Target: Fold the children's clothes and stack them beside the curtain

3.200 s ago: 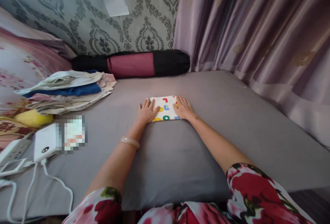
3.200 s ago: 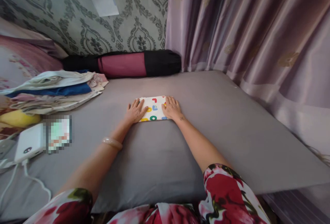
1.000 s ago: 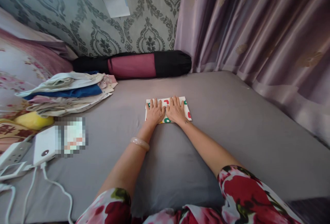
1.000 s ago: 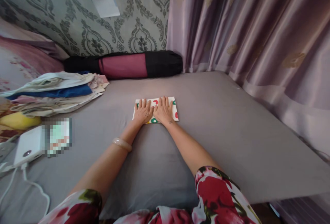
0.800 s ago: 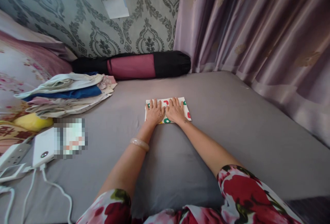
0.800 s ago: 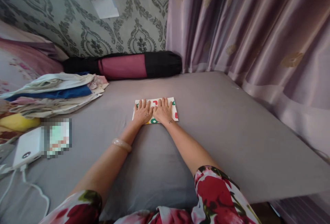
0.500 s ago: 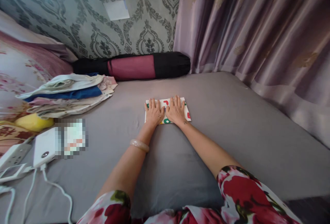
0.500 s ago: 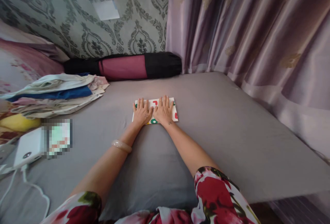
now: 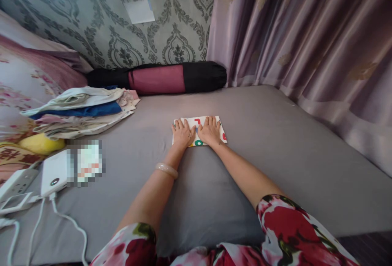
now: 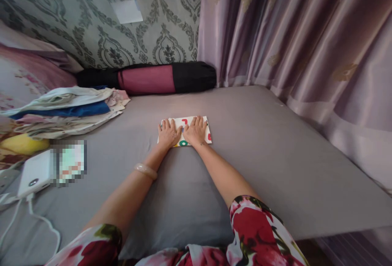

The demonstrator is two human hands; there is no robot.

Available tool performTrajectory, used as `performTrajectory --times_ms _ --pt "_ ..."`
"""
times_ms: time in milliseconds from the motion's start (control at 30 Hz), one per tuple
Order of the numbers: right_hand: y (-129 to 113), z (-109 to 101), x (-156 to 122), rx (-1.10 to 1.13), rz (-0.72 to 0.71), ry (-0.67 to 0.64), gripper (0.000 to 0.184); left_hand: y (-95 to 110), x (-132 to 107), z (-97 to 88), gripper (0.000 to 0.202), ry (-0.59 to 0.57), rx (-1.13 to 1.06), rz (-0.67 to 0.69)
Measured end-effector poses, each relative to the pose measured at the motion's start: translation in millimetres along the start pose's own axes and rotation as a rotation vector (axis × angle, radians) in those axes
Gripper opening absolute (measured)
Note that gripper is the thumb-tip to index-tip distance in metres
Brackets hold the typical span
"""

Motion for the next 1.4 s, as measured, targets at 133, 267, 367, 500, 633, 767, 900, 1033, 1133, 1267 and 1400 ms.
performTrajectory --times_ms 133,267,367,500,633,767,900,1033,1133,1267,1400 --pt "5 1 4 -0.020 0.033 -0.093 0.066 -2 2 1.3 0.073 -0.028 -0.003 0.011" --pt "13 -7 14 -0.006 -0.035 -0.274 0.066 -10 7 -3.0 0.070 -0.089 -0.015 0.121" --pt "21 -14 16 0.009 -0.103 -0.419 0.063 -17 8 -2.8 0.066 -0.139 -0.028 0.228" --pt "32 -15 11 0.000 -0.159 -0.390 0.061 -25 4 3.8 0.065 -0.146 -0.044 0.244" --pt "36 -11 5 -0.013 -0.219 -0.278 0.060 -26 0 8.3 0.065 -0.119 -0.064 0.227" --pt "36 -9 4 -0.014 -0.224 -0.280 0.060 -25 0 7.7 0.064 -0.106 -0.059 0.217" --pt "36 -14 4 -0.024 -0.199 -0.248 0.059 -27 -1 5.4 0.062 -0.073 -0.058 0.196" --pt "35 -17 4 -0.031 -0.183 -0.261 0.059 -32 -2 1.3 0.057 -0.011 -0.090 0.132" --pt "28 -19 6 -0.030 -0.174 -0.284 0.059 -38 -4 -1.0 0.055 -0.014 -0.139 0.077" --pt "4 -16 6 -0.009 -0.245 -0.266 0.057 -43 -11 -3.4 0.055 -0.038 -0.140 0.057" --pt "-12 0 1 0.011 -0.306 -0.268 0.056 -46 -18 -2.7 0.054 -0.012 -0.137 0.084"
Point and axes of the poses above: each hand's wrist, its own x-axis towards the middle knuckle, its own z-axis out of the palm, y = z × x, the point moved 7 cm from there along x, towards the middle knuckle, and after that the axes turned 14 degrees about x, right-handed, at the moved point
